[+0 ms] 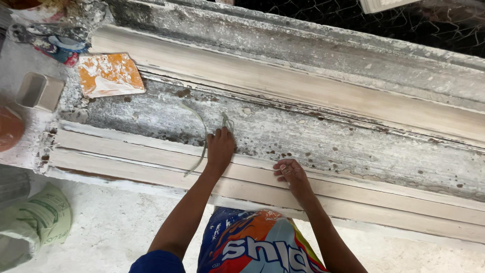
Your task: The person stands at a dusty workbench and bends thin flexible strips by hand into loops, pinching and twisting the ends to hold each loop's shape, then sets the finished loop aside and picks up the next strip. Several completed loops accumulate on the bench during the clip.
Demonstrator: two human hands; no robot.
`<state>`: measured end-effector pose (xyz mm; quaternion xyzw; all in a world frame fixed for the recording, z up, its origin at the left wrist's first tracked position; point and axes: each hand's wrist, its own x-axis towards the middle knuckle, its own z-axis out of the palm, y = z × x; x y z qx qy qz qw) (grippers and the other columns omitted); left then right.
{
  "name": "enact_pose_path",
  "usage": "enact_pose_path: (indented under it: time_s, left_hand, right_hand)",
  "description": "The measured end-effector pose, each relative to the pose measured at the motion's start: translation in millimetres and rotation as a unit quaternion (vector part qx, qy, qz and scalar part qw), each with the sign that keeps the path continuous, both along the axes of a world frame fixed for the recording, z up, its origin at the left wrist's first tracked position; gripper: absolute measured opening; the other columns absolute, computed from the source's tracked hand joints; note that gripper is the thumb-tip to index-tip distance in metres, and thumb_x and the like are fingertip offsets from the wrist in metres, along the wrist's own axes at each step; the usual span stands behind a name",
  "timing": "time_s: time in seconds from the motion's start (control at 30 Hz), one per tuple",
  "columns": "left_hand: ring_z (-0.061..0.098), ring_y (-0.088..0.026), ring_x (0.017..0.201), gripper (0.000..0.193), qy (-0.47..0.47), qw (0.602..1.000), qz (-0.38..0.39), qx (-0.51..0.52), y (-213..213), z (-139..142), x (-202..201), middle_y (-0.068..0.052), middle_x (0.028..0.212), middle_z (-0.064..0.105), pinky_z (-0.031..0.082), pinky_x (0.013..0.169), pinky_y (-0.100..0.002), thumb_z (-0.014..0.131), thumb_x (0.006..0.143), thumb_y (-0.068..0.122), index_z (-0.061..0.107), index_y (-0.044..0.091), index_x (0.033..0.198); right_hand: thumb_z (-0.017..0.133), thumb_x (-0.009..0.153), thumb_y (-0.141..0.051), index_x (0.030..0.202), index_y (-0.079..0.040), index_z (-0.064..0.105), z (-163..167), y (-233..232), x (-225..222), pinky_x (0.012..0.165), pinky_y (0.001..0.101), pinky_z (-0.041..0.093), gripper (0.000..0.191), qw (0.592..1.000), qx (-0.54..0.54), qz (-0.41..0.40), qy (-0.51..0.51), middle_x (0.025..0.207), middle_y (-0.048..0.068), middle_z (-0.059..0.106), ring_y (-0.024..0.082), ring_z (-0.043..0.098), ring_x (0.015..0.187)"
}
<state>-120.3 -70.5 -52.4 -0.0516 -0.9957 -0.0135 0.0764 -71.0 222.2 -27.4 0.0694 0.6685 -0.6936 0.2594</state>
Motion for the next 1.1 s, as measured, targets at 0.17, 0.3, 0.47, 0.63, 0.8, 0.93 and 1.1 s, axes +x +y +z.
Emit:
enact_pose_path:
  time_s: [0.17,0.3,0.47,0.63,0.8,0.93,1.1]
  left_hand:
    - [0.064,-0.03,0.09,0.013,-0.059,0.973,-0.066,0.213,-6,38,-9,-0.011,0.108,0.06,0.049,0.077,-0.05,0.059,0.098,0.015,0.064,0.003,0.098]
    - [0.067,-0.032,0.088,0.019,-0.197,0.882,-0.134,0.407,2,87,-1,-0.013,0.115,0.061,0.053,0.08,-0.045,0.054,0.102,0.018,0.062,0.001,0.106]
    - [0.063,-0.027,0.088,0.02,-0.242,0.803,-0.179,0.515,13,130,-16,-0.014,0.102,0.065,0.052,0.08,-0.039,0.059,0.105,0.019,0.064,0.001,0.11]
    - [0.054,-0.016,0.08,0.021,-0.298,0.743,-0.118,0.588,14,143,-19,-0.011,0.092,0.064,0.048,0.072,-0.033,0.059,0.105,0.023,0.064,0.003,0.111]
    - [0.054,-0.017,0.093,0.019,-0.224,0.764,-0.159,0.584,16,143,-23,-0.006,0.104,0.064,0.049,0.081,-0.034,0.055,0.107,0.021,0.062,0.004,0.112]
    - [0.064,-0.014,0.102,0.022,-0.291,0.641,-0.146,0.695,28,145,-25,-0.004,0.102,0.067,0.052,0.095,-0.031,0.049,0.111,0.023,0.057,0.003,0.113]
    - [0.065,-0.013,0.098,0.024,-0.331,0.501,-0.069,0.797,43,168,-32,-0.004,0.098,0.061,0.053,0.09,-0.03,0.052,0.105,0.017,0.049,0.007,0.126]
  right_hand:
    - [0.058,0.107,-0.024,0.122,-0.004,0.059,48,-32,-10,0.099,0.0387,0.053,0.025,0.981,0.122,0.039,0.144,0.117,0.012,0.072,0.024,0.069,0.113]
    - [0.069,0.093,-0.019,0.133,-0.002,0.055,107,-61,-29,0.104,0.0478,0.045,0.046,0.811,0.333,0.128,0.464,0.135,0.021,0.059,0.041,0.055,0.126]
    - [0.072,0.093,-0.019,0.136,-0.006,0.057,160,-77,-60,0.099,0.0404,0.05,0.048,0.866,0.314,0.182,0.344,0.123,0.016,0.065,0.033,0.063,0.116]
    - [0.071,0.094,-0.02,0.12,-0.006,0.065,167,-64,-70,0.089,0.036,0.057,0.03,0.917,0.25,0.162,0.264,0.112,0.01,0.073,0.023,0.072,0.103]
    - [0.065,0.098,-0.019,0.119,-0.002,0.062,144,-50,-66,0.08,0.0323,0.056,0.027,0.949,0.205,0.125,0.206,0.101,0.009,0.071,0.016,0.068,0.092]
    - [0.056,0.102,-0.018,0.119,-0.001,0.058,127,-39,-66,0.078,0.0277,0.056,0.024,0.976,0.108,0.08,0.172,0.096,0.003,0.065,0.009,0.062,0.087]
    - [0.056,0.105,-0.024,0.115,-0.002,0.059,128,-27,-61,0.067,0.0249,0.048,0.024,0.986,0.091,0.084,0.112,0.087,0.0,0.059,0.008,0.053,0.074]
